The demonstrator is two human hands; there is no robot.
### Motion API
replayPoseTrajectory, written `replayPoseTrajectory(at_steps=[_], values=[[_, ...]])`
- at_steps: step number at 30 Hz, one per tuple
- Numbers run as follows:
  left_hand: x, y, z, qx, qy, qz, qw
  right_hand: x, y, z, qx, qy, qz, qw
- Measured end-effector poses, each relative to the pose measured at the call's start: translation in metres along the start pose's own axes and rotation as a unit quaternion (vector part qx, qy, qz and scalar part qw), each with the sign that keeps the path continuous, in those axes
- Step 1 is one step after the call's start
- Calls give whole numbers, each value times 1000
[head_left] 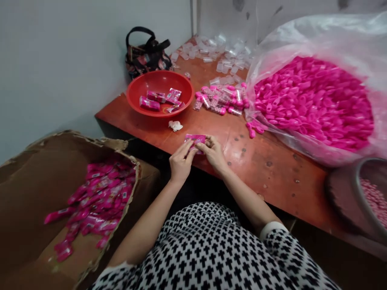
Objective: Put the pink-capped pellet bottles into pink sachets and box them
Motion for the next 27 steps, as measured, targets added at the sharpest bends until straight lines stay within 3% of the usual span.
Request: replayPoseTrajectory(at_steps=[2,5,7,11,13,16,18,20,23,27], values=[[-1,-1,-11,-70,85,-21,994,7,-1,-1,-11,-3,-24,1000],[0,-13,-28,-149,205,-98,962,9,-4,1,-53,-20,-85,995],[0,-18,-34,-166,243,-120,948,9,-4,1,-89,-27,-120,988],[2,-16,-41,-168,278,-90,942,29,9,-12,-253,19,-187,949],[1,-14,-44,-176,294,-72,937,59,36,-33,-418,80,-142,894],[-2,-14,-46,-209,318,-54,923,110,92,-65,-665,101,0,740],[-3,-13,-47,-237,338,-42,910,135,119,-69,-752,62,21,655],[-4,-10,-47,-269,352,-28,896,149,134,-64,-791,33,1,611],[-2,-7,-47,-313,359,-8,879,152,143,-56,-792,23,-46,609],[-1,-10,-50,-358,372,9,856,138,150,-49,-728,-40,-100,677]])
Point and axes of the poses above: each hand's wrist, its own x-axis towards the middle knuckle, its own y-axis out of the back of the hand, z = x × y, the point moved 8 cm from there along x, towards the middle knuckle, and after that the axes turned 9 degrees about y, right-handed, at the moved point
